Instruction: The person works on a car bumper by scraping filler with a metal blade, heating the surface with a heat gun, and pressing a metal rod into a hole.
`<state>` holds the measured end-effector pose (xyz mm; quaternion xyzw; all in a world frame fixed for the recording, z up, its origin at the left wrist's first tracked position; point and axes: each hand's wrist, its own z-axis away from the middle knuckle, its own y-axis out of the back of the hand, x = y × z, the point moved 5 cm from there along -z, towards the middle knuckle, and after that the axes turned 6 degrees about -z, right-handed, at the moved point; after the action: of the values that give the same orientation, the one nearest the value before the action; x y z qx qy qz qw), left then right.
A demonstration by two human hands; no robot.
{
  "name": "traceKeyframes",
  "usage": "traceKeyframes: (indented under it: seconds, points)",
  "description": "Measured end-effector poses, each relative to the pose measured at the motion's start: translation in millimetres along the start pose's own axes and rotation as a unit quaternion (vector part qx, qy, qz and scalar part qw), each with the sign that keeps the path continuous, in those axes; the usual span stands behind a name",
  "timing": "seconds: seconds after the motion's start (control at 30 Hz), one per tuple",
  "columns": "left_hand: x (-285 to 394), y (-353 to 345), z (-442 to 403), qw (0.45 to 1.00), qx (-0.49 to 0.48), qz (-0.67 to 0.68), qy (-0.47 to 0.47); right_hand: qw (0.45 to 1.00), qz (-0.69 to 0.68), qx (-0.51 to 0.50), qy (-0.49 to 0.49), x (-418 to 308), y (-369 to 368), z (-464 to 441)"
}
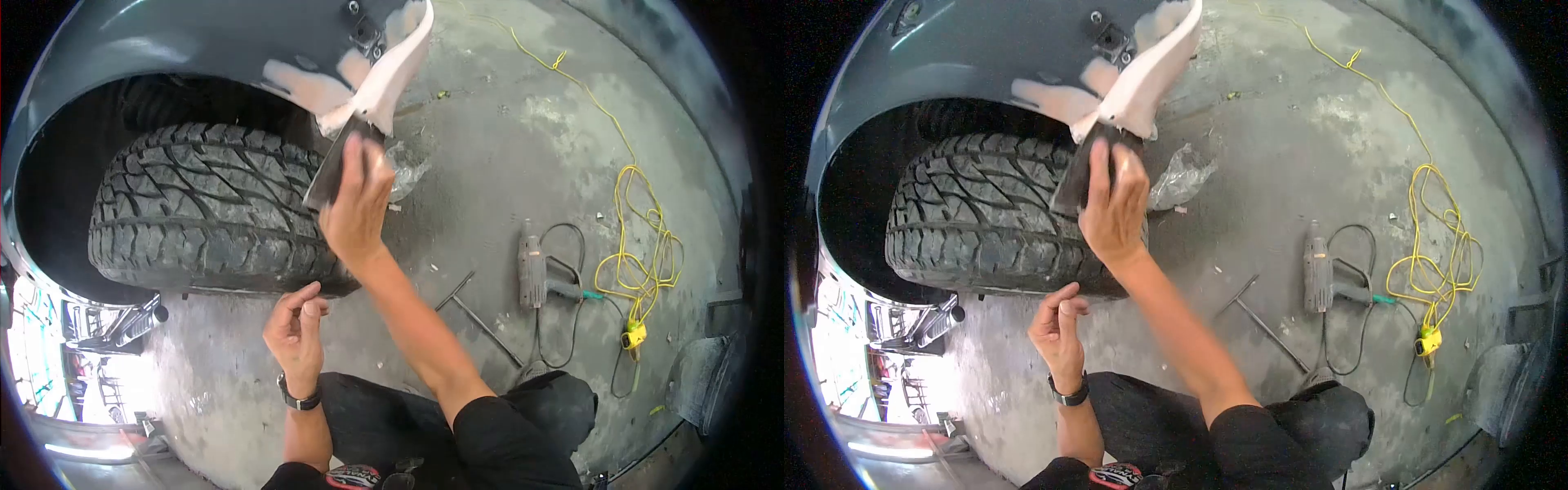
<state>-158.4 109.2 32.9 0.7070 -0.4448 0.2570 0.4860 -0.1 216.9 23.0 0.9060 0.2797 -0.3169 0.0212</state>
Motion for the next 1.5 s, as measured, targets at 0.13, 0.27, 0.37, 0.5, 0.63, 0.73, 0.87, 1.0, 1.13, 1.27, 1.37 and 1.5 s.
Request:
traceKeyframes:
  seconds: [0.13,0.27,0.37,0.5,0.63,0.73,0.87,1.0,1.13,1.27,1.37,1.5]
  points:
    - [-4.0,0.5,2.2,1.000,0.006,0.014,0.006,0.992,-0.042,-0.014,-0.120,-29.8,7.6,-20.6]
    - [-3.6,-3.1,1.0,1.000,0.016,0.018,0.009,0.971,-0.057,-0.026,-0.229,-38.4,16.6,-36.4]
    - [4.9,-1.3,2.2,0.999,0.038,-0.009,-0.008,0.954,-0.090,-0.023,-0.285,-46.0,11.2,-37.1]
    - [5.6,9.7,0.8,0.996,0.088,-0.017,-0.028,0.937,-0.103,-0.018,-0.333,-49.2,10.0,-49.0]
    - [-13.7,25.1,0.1,0.987,0.155,-0.007,-0.030,0.916,-0.120,0.042,-0.381,-42.0,7.7,-63.7]
    - [-10.7,25.9,-0.4,0.986,0.165,0.006,-0.016,0.915,-0.112,0.057,-0.383,-47.9,5.6,-68.0]
    - [-8.2,13.0,-3.0,0.987,0.155,0.023,-0.026,0.919,-0.118,0.048,-0.373,-41.1,12.9,-59.3]
    - [-5.3,10.0,-5.7,0.988,0.151,0.019,-0.035,0.905,-0.136,0.062,-0.398,-38.4,11.0,-64.7]
    - [-1.3,4.9,-7.0,0.988,0.149,-0.010,-0.040,0.900,-0.118,0.062,-0.415,-17.8,5.1,-45.8]
    - [0.0,-4.5,-14.2,0.988,0.146,-0.020,-0.038,0.912,-0.145,0.073,-0.377,-25.4,13.4,-51.8]
    - [-0.7,-2.3,-8.6,0.991,0.130,-0.017,-0.017,0.885,-0.134,0.038,-0.445,9.0,-10.2,-12.4]
    - [-5.4,-8.7,-15.1,0.992,0.122,-0.010,-0.030,0.876,-0.116,0.052,-0.465,67.2,18.3,45.8]
